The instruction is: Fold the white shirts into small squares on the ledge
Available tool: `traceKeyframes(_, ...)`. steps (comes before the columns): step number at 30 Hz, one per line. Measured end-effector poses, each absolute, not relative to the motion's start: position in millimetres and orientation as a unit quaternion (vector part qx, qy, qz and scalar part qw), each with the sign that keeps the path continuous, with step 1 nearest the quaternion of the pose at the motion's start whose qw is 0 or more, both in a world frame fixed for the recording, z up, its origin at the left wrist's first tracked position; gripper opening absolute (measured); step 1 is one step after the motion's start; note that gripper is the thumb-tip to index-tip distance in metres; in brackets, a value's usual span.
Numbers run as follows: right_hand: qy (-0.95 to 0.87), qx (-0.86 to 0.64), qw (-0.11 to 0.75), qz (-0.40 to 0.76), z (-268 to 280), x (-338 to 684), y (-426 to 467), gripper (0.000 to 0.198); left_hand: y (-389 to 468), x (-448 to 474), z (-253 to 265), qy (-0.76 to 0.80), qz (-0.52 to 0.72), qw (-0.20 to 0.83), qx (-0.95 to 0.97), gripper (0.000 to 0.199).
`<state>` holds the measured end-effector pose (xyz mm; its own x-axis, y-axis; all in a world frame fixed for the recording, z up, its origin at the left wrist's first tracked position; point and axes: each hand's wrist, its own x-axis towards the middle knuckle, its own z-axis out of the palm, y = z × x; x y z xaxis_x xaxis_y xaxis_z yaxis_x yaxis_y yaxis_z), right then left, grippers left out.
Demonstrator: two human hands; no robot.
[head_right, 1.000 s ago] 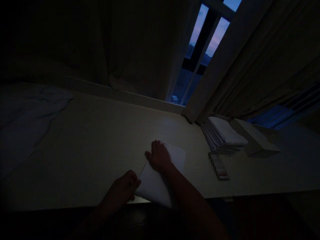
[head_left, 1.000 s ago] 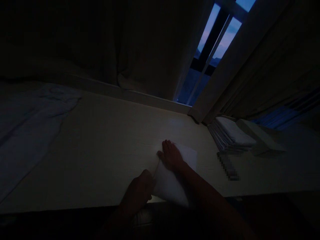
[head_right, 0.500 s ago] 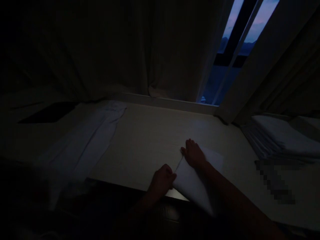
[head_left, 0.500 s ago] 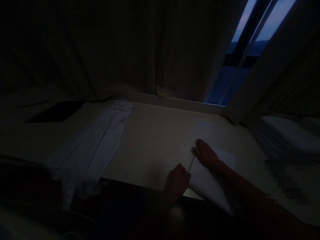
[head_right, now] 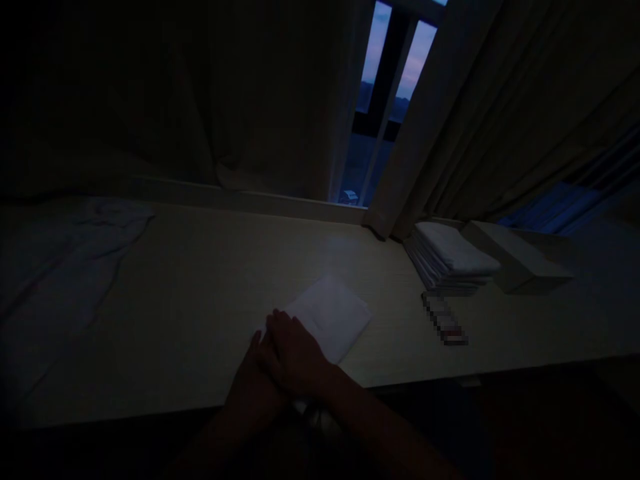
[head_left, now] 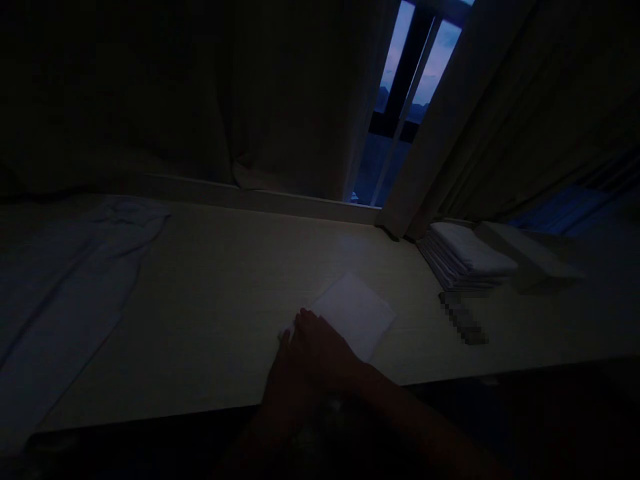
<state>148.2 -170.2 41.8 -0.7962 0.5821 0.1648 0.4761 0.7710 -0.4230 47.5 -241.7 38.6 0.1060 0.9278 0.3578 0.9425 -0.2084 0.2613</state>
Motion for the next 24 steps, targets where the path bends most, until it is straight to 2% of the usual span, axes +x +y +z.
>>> traceKeyframes(4, -0.946, -0.264, 0.109, 0.151, 29.4, 161.8, -158.7, 0.062, -241.5, 47.4, 24.0, -0.633, -0.184, 0.037, -0.751, 0.064)
traceKeyframes(11, -0.954, -0.279, 0.082, 0.076, 44.5, 205.1, -106.3, 0.060, -240.2, 47.0, 14.4, -0.648, -0.168, 0.052, -0.741, 0.070)
traceKeyframes(18, -0.912, -0.392, 0.049, 0.107, 46.5, 223.8, -48.1, 0.059, -236.4, 47.7, 11.9, -0.655, -0.166, 0.061, -0.735, 0.070)
traceKeyframes(20, -0.906, -0.405, 0.049, 0.108, 44.3, 224.1, -46.1, 0.060, -236.5, 46.3, 13.1, -0.646, -0.182, 0.077, -0.738, 0.067)
traceKeyframes(24, -0.885, -0.455, 0.064, 0.072, 39.7, 221.6, -62.6, 0.059, -241.1, 38.5, 20.3, -0.586, -0.208, 0.104, -0.776, 0.045)
